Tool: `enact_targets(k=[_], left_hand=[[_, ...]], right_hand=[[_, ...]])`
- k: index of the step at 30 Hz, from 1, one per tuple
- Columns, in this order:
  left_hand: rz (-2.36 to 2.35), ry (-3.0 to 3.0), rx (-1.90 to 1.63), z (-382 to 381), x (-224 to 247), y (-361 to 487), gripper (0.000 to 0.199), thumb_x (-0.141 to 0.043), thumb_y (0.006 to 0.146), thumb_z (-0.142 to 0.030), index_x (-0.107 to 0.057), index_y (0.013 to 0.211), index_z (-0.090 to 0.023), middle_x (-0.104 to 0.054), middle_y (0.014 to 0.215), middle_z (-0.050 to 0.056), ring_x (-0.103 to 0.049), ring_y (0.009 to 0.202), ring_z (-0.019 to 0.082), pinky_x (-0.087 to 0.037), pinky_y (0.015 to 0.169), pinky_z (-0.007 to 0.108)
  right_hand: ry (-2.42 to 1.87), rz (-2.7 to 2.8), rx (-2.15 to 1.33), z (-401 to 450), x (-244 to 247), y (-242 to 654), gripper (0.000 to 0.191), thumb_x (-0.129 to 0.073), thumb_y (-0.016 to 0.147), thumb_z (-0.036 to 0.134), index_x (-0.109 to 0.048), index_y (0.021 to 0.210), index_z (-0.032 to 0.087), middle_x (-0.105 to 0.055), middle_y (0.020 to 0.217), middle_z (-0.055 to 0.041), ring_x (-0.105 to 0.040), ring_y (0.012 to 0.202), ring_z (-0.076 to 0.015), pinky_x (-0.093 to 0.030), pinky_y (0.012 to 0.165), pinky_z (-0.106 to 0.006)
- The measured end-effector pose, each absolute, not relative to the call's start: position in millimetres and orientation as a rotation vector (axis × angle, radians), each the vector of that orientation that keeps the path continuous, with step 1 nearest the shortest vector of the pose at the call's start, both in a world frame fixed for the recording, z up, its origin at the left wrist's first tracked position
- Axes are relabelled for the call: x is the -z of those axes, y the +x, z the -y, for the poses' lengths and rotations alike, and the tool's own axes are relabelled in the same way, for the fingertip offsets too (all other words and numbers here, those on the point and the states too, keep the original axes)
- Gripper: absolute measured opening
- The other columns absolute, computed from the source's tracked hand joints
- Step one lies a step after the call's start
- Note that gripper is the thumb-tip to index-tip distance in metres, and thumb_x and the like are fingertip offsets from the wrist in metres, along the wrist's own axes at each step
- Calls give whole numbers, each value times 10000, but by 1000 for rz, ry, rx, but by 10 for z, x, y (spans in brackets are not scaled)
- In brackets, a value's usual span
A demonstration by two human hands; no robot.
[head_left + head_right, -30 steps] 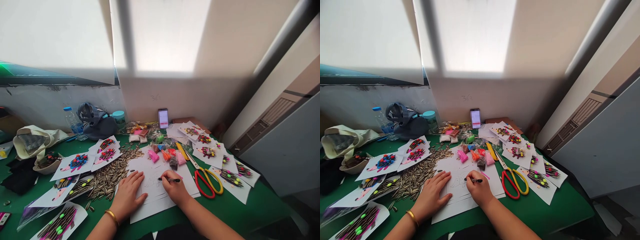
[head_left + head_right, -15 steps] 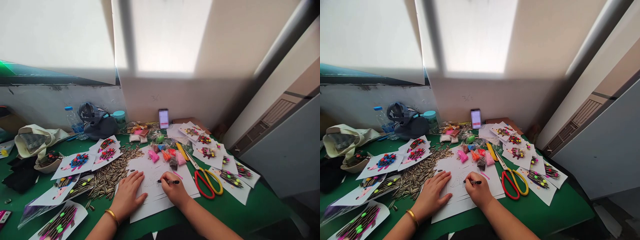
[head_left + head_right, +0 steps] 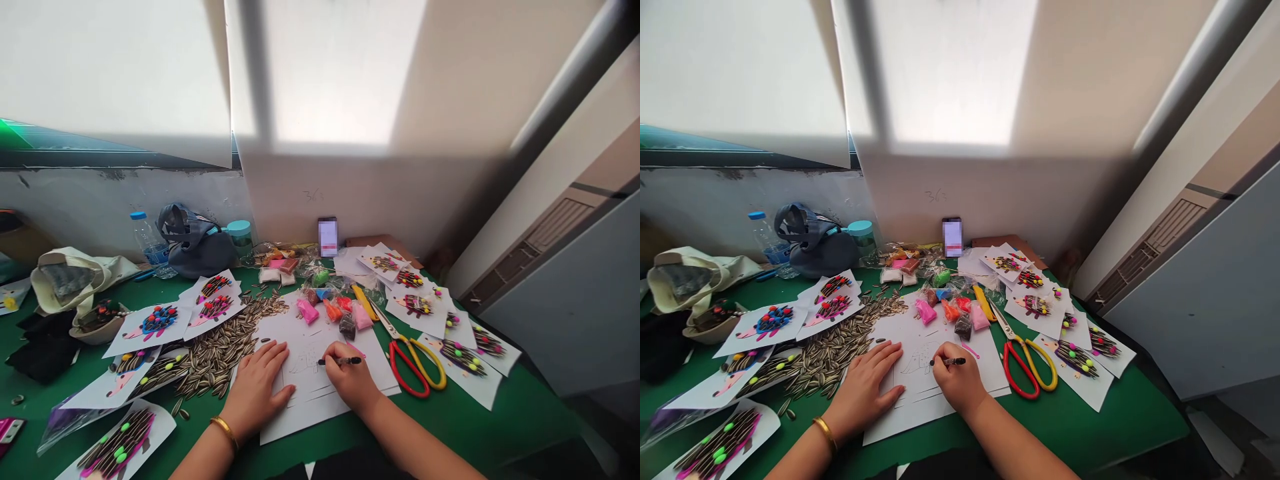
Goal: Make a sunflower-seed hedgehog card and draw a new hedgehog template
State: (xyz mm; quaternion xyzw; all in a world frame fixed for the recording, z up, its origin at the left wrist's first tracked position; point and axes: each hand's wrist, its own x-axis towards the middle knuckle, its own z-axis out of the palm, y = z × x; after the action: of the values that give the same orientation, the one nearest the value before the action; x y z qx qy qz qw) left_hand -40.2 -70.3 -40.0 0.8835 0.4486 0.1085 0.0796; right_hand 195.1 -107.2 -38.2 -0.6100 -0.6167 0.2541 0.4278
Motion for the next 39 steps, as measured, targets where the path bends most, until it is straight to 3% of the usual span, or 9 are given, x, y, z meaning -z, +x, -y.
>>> enact_targets(k=[39], left_hand=[[-1360,2620,-300,713,372,-392,575,-618,815,-450,-514,1352,-272,-504,1447,51,-397,1348,310,-320,1050,485]], right_hand=[[-1489,1510,-668,1050,334,1992,162,-469,864,231,-605,778,212,-630,727,-6,-595,714,-170,-442,666,-262]])
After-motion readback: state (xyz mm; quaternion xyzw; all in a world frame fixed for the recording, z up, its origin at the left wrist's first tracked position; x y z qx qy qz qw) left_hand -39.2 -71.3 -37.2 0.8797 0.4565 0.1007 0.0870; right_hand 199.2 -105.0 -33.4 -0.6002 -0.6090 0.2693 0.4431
